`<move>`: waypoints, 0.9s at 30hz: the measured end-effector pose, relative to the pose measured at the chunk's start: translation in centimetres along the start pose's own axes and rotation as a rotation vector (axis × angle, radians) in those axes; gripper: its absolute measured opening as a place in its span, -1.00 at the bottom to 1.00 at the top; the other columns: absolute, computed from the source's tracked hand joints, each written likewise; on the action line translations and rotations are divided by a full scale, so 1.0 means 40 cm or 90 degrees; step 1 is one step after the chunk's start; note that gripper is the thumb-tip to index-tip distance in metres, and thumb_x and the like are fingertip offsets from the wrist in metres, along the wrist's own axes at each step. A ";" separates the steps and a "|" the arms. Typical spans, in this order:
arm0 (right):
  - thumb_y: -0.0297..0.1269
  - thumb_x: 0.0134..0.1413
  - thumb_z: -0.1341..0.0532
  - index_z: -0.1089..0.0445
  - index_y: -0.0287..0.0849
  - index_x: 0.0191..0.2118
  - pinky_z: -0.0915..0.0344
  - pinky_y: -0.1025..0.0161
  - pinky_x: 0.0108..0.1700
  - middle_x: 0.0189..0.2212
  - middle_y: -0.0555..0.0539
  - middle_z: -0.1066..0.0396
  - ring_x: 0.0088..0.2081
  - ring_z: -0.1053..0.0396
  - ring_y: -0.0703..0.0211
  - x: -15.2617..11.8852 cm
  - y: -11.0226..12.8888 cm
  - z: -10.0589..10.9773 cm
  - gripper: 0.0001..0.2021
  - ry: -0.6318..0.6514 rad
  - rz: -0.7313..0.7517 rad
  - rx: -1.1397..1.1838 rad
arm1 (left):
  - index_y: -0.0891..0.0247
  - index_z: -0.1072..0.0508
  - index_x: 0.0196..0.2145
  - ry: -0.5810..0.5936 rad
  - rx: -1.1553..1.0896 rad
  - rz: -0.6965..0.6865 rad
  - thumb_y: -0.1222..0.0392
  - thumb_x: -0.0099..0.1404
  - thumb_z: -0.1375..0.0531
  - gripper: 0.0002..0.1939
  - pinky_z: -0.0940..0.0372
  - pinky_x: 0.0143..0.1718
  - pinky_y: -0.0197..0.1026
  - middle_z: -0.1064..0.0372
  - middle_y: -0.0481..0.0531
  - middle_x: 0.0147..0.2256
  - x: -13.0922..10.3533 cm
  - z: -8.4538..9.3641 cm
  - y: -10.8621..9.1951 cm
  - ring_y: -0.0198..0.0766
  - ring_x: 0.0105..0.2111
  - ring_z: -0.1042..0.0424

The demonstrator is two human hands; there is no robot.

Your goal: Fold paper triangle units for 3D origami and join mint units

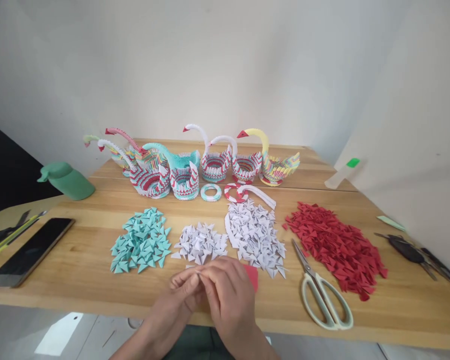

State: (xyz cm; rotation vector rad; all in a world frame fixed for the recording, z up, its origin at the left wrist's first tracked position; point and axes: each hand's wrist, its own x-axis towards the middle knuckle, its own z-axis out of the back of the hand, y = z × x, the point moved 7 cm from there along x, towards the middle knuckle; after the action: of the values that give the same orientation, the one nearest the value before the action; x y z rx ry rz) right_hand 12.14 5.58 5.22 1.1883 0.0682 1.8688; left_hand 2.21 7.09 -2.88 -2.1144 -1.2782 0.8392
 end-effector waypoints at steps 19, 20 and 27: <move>-0.09 0.26 -0.01 -0.41 -0.17 -0.12 -0.30 -0.06 -0.06 -0.18 -0.22 -0.45 -0.12 -0.40 -0.10 -0.234 -0.310 0.373 -0.67 0.085 -0.271 -0.448 | 0.30 -0.56 -0.38 -0.143 -0.174 0.065 0.18 -0.08 -0.47 -0.72 -0.45 -0.24 -0.26 -0.57 0.05 -0.38 0.051 0.062 -0.027 -0.24 -0.36 -0.55; -0.04 0.26 0.02 -0.41 -0.18 -0.12 -0.32 -0.04 -0.10 -0.20 -0.22 -0.46 -0.16 -0.42 -0.11 -0.257 -0.335 0.389 -0.62 0.109 -0.296 -0.480 | 0.30 -0.56 -0.39 -0.145 -0.173 0.060 0.18 -0.09 -0.47 -0.71 -0.45 -0.25 -0.26 -0.56 0.05 -0.39 0.054 0.062 -0.032 -0.24 -0.37 -0.54; -0.11 0.18 -0.04 -0.37 -0.13 -0.06 -0.38 0.14 -0.31 -0.25 -0.17 -0.49 -0.29 -0.49 -0.02 -0.289 -0.383 0.380 -0.67 0.232 -0.391 -0.518 | 0.32 -0.53 -0.41 -0.128 -0.161 0.035 0.17 -0.10 -0.47 -0.70 -0.45 -0.28 -0.28 -0.53 0.01 -0.43 0.056 0.051 -0.042 -0.27 -0.41 -0.53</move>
State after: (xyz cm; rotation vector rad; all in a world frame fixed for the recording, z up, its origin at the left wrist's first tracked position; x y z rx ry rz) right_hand 35.07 0.79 -1.91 0.2143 -0.1101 1.3164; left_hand 0.55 10.03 -3.60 -2.3173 -1.5052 0.9785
